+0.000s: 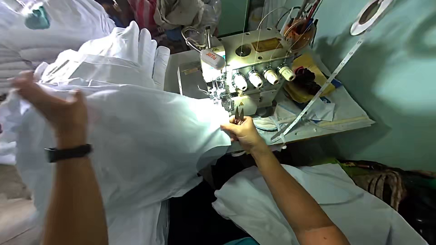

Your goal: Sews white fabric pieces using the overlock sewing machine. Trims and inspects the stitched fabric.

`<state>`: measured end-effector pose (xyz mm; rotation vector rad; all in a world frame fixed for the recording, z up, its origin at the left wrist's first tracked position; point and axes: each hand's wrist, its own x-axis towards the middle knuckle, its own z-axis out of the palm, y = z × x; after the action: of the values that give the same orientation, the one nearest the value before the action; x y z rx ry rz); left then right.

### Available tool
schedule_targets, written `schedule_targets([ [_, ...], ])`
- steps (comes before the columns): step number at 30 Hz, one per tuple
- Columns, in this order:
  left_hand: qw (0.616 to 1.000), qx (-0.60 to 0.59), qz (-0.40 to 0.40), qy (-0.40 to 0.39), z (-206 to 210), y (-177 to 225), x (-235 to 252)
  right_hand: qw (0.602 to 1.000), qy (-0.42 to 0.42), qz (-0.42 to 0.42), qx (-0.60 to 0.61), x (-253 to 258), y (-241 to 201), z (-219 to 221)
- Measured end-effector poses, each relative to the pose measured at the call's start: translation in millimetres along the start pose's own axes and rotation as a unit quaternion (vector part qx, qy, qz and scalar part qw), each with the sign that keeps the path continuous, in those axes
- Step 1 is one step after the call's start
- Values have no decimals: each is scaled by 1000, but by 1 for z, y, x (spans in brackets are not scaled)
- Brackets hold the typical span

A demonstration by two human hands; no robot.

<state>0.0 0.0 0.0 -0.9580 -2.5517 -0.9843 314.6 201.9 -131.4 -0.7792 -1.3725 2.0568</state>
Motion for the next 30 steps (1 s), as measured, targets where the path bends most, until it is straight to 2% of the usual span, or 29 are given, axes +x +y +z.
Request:
schedule_targets([
  [2,989,-47,113,-82,33,41,-29,998,33,34,-46,-6,14,1],
  [4,962,-114,187,-163,69,60,-48,996,33,53,-56,-21,25,-1],
  [7,915,-165,286,-231,113,81,-52,997,25,55,-38,-33,35,-1],
  [9,896,-148,327,-262,133,89,-45,998,49,43,-11,-35,38,3],
  [12,884,-107,319,-324,148,96,-35,997,78,5,-15,-36,40,9],
  [14,883,-117,322,-321,138,103,-38,997,26,-55,-56,-49,38,6],
  [17,886,-130,360,-261,83,126,-68,986,-128,-106,-33,-81,28,-9],
  [18,886,-137,371,-244,66,132,-81,984,-143,-104,-26,-86,27,-13],
  [20,882,-162,385,-216,57,130,-101,987,-61,-115,-90,-86,37,-18],
  [22,887,-172,379,-202,74,118,-109,970,49,-152,-184,-73,54,-21],
  [24,895,-171,357,-205,94,106,-106,952,114,-163,-234,-58,64,-20],
  [28,896,-191,351,-193,114,102,-92,974,133,-36,-178,-43,52,-16],
  [30,893,-198,359,-185,122,104,-83,982,138,-10,-131,-40,51,-15],
])
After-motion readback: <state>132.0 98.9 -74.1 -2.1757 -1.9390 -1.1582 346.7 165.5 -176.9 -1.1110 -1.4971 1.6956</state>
